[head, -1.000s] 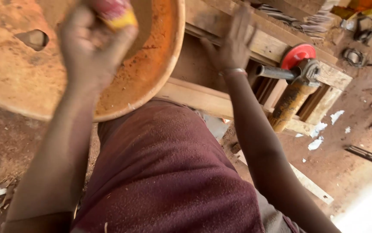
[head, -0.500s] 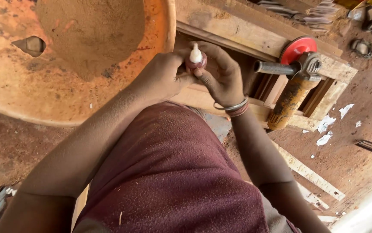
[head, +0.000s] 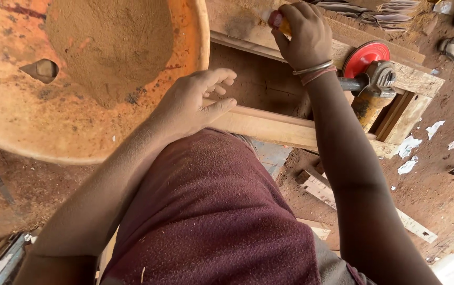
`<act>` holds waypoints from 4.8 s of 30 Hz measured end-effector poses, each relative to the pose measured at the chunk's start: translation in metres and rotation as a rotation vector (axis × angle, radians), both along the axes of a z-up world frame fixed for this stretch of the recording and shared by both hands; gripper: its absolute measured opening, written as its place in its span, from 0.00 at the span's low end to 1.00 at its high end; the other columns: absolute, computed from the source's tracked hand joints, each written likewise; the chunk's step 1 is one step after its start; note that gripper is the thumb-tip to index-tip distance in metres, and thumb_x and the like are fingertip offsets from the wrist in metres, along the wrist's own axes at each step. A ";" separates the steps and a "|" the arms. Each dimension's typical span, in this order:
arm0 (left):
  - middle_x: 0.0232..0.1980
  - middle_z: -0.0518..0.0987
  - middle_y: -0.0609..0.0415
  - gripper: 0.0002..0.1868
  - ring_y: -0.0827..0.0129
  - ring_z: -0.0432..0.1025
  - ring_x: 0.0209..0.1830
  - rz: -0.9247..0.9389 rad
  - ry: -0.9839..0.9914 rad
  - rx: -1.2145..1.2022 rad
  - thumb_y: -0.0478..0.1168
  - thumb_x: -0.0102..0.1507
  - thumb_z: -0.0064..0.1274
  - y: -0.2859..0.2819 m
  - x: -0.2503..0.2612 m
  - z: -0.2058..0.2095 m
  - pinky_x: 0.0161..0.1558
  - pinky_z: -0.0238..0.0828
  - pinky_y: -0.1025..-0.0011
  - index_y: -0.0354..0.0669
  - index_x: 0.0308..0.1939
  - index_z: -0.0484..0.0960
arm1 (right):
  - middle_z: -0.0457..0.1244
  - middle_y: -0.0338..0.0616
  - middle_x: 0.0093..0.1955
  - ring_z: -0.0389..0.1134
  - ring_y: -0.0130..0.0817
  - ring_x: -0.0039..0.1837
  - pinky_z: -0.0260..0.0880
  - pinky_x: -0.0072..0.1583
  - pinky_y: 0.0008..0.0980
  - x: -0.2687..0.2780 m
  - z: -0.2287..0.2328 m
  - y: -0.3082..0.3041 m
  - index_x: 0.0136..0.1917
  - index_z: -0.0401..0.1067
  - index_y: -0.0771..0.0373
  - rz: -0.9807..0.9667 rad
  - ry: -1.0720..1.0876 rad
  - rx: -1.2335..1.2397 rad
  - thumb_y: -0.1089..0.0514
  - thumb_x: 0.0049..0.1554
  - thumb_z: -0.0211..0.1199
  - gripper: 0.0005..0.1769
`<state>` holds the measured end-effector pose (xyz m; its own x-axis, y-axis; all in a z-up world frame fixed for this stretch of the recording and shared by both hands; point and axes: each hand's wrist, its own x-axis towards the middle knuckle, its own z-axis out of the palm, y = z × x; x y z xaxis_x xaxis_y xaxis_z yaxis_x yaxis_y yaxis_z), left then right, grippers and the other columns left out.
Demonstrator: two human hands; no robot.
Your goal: Using an angle grinder to sand and smooth a wooden window frame or furniture component.
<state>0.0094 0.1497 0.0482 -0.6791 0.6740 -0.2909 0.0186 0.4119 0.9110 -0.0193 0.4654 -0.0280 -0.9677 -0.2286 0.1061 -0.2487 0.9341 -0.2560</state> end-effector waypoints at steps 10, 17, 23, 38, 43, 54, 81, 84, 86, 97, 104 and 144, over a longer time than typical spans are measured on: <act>0.59 0.79 0.49 0.23 0.66 0.77 0.58 -0.006 -0.010 -0.057 0.47 0.66 0.59 0.005 -0.002 0.004 0.56 0.78 0.64 0.46 0.62 0.74 | 0.67 0.43 0.59 0.69 0.43 0.60 0.73 0.59 0.42 -0.006 -0.008 -0.001 0.59 0.74 0.60 0.122 0.104 0.119 0.56 0.57 0.76 0.19; 0.58 0.80 0.50 0.24 0.66 0.77 0.57 0.009 -0.003 -0.053 0.48 0.65 0.60 0.004 0.001 0.002 0.57 0.77 0.64 0.46 0.62 0.74 | 0.67 0.43 0.58 0.69 0.42 0.60 0.72 0.58 0.42 -0.007 -0.007 -0.003 0.59 0.75 0.60 0.127 0.105 0.128 0.56 0.57 0.76 0.19; 0.58 0.80 0.50 0.23 0.66 0.77 0.58 -0.002 0.012 -0.049 0.47 0.65 0.59 0.003 0.001 0.001 0.56 0.78 0.64 0.46 0.61 0.74 | 0.68 0.44 0.58 0.70 0.43 0.60 0.72 0.59 0.42 -0.008 -0.008 -0.006 0.61 0.75 0.60 0.124 0.119 0.124 0.56 0.57 0.76 0.21; 0.59 0.79 0.49 0.23 0.67 0.77 0.58 0.001 -0.039 -0.070 0.48 0.66 0.58 0.003 0.001 0.005 0.57 0.78 0.64 0.44 0.61 0.74 | 0.68 0.45 0.58 0.70 0.45 0.59 0.72 0.58 0.42 -0.003 -0.003 -0.014 0.60 0.74 0.61 0.077 0.064 0.087 0.56 0.57 0.76 0.21; 0.59 0.79 0.49 0.23 0.67 0.77 0.58 0.009 -0.009 -0.042 0.47 0.65 0.58 0.002 0.002 0.003 0.57 0.77 0.64 0.43 0.61 0.74 | 0.68 0.47 0.56 0.71 0.46 0.55 0.74 0.53 0.42 -0.001 -0.003 -0.011 0.60 0.74 0.61 -0.019 0.003 -0.050 0.55 0.58 0.78 0.21; 0.61 0.76 0.48 0.30 0.66 0.78 0.54 0.070 -0.036 0.012 0.43 0.64 0.60 0.006 -0.002 0.008 0.52 0.80 0.65 0.42 0.68 0.68 | 0.69 0.42 0.59 0.73 0.36 0.63 0.77 0.70 0.39 0.045 0.039 -0.059 0.63 0.73 0.61 -0.288 -0.193 -1.042 0.59 0.60 0.73 0.19; 0.60 0.79 0.50 0.19 0.73 0.75 0.61 0.793 -0.079 0.480 0.30 0.65 0.61 -0.093 0.010 -0.001 0.66 0.73 0.73 0.32 0.59 0.75 | 0.24 0.53 0.89 0.20 0.45 0.88 0.14 0.81 0.51 0.016 -0.048 -0.117 0.84 0.27 0.68 -0.316 -0.470 0.211 0.15 0.60 0.35 0.64; 0.59 0.81 0.50 0.19 0.72 0.76 0.59 0.733 -0.008 0.378 0.34 0.68 0.60 -0.090 0.004 0.020 0.63 0.77 0.72 0.35 0.61 0.74 | 0.22 0.54 0.89 0.18 0.45 0.87 0.14 0.82 0.49 0.025 -0.044 -0.114 0.86 0.25 0.65 -0.412 -0.310 0.222 0.14 0.60 0.36 0.64; 0.59 0.79 0.48 0.20 0.71 0.75 0.61 0.719 0.032 0.379 0.34 0.67 0.60 -0.096 0.008 0.016 0.64 0.75 0.71 0.35 0.61 0.74 | 0.20 0.52 0.88 0.19 0.42 0.88 0.15 0.81 0.51 0.036 -0.024 -0.109 0.84 0.22 0.68 -0.515 -0.288 0.119 0.17 0.62 0.33 0.62; 0.59 0.79 0.48 0.19 0.71 0.75 0.60 0.746 -0.055 0.515 0.31 0.67 0.61 -0.092 0.019 0.007 0.64 0.76 0.72 0.35 0.60 0.75 | 0.26 0.42 0.90 0.23 0.35 0.89 0.14 0.83 0.51 0.012 -0.053 -0.131 0.86 0.28 0.61 -0.123 -0.235 0.184 0.20 0.64 0.28 0.55; 0.61 0.79 0.47 0.18 0.70 0.75 0.62 0.775 0.005 0.550 0.28 0.67 0.60 -0.109 0.047 -0.013 0.66 0.75 0.72 0.33 0.59 0.75 | 0.27 0.44 0.89 0.22 0.36 0.88 0.13 0.80 0.53 0.044 -0.021 -0.104 0.86 0.29 0.60 -0.290 -0.413 0.266 0.16 0.60 0.30 0.59; 0.56 0.78 0.53 0.19 0.75 0.74 0.57 0.606 -0.047 0.372 0.29 0.66 0.60 -0.031 0.134 0.033 0.63 0.74 0.73 0.34 0.60 0.75 | 0.68 0.46 0.50 0.73 0.37 0.48 0.79 0.48 0.39 0.226 -0.037 0.073 0.61 0.63 0.61 -0.873 -0.161 -0.958 0.56 0.42 0.78 0.37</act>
